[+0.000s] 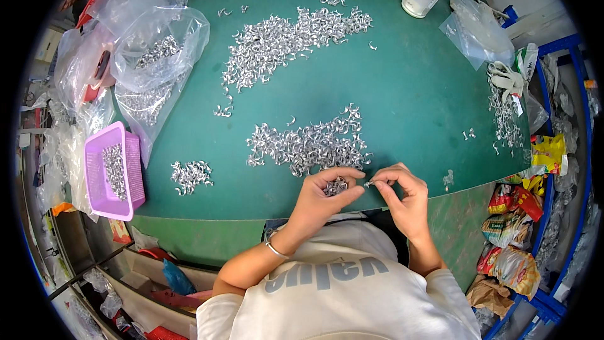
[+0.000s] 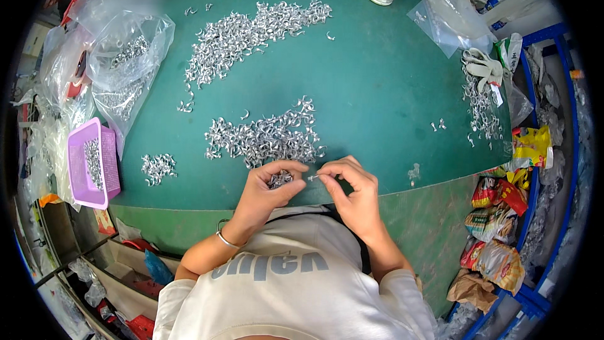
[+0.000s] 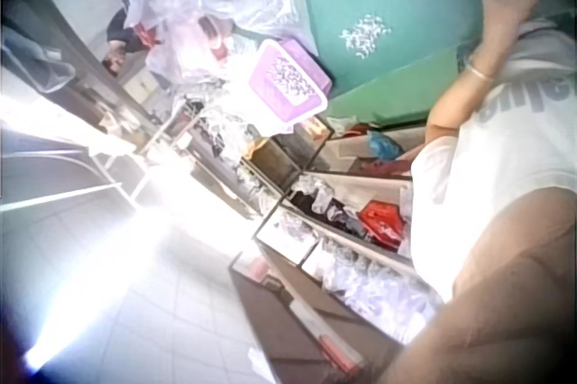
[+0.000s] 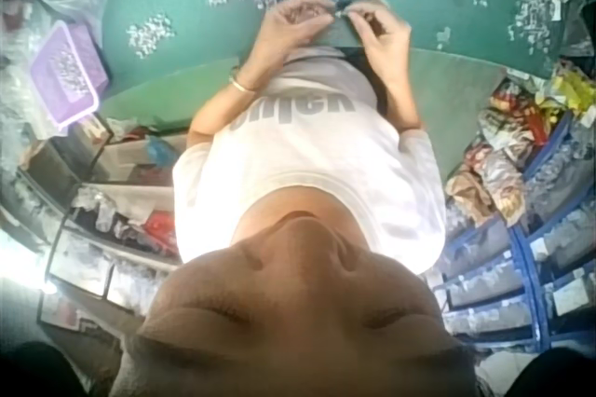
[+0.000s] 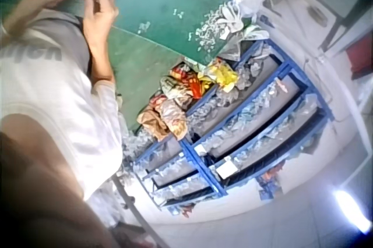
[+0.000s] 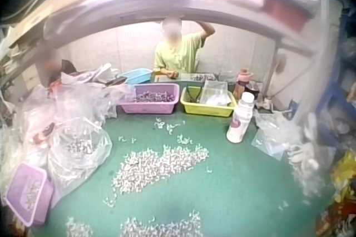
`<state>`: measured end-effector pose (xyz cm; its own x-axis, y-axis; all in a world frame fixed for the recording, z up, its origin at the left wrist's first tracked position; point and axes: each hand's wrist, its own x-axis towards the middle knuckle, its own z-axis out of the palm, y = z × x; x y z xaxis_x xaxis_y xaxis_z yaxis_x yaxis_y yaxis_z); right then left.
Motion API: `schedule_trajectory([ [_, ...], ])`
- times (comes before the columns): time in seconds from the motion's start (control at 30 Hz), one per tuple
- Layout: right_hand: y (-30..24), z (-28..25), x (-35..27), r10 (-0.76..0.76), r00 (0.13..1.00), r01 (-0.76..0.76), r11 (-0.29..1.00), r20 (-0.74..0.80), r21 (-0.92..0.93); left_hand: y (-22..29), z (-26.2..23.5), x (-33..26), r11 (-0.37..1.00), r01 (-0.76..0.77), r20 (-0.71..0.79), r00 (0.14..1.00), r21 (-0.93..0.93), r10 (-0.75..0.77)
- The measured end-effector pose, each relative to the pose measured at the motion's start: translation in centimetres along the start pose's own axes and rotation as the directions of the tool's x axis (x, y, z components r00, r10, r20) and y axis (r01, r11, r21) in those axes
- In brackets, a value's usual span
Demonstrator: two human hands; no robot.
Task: The person sorts small metal curved parts by hand from a large pile on a green table into smaller grouped piles.
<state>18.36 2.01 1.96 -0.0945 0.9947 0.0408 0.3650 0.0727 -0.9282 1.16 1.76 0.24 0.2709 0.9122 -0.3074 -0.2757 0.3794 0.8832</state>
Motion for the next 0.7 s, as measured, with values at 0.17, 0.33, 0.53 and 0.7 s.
schedule_trajectory([
  [0.17,-0.7,0.3,-0.2,-0.092,0.996,0.092,0.995,-0.014,-0.024,0.3,0.4,-0.3,0.97,-0.113,-0.037,0.992,0.215,0.124],
  [0.33,-0.6,0.4,-0.9,0.017,1.0,-0.019,0.97,0.011,0.243,1.3,0.2,-0.9,0.977,0.169,-0.004,0.985,-0.134,-0.171],
  [0.53,-1.2,0.9,-0.9,-0.07,0.995,0.078,0.988,-0.065,0.131,1.1,0.5,-1.1,0.962,0.152,0.024,0.988,-0.228,-0.15],
  [0.7,-1.9,0.7,-0.7,-0.186,0.981,0.187,0.982,-0.057,0.007,1.1,0.4,-1.2,0.97,0.127,0.038,0.992,-0.207,-0.122],
])
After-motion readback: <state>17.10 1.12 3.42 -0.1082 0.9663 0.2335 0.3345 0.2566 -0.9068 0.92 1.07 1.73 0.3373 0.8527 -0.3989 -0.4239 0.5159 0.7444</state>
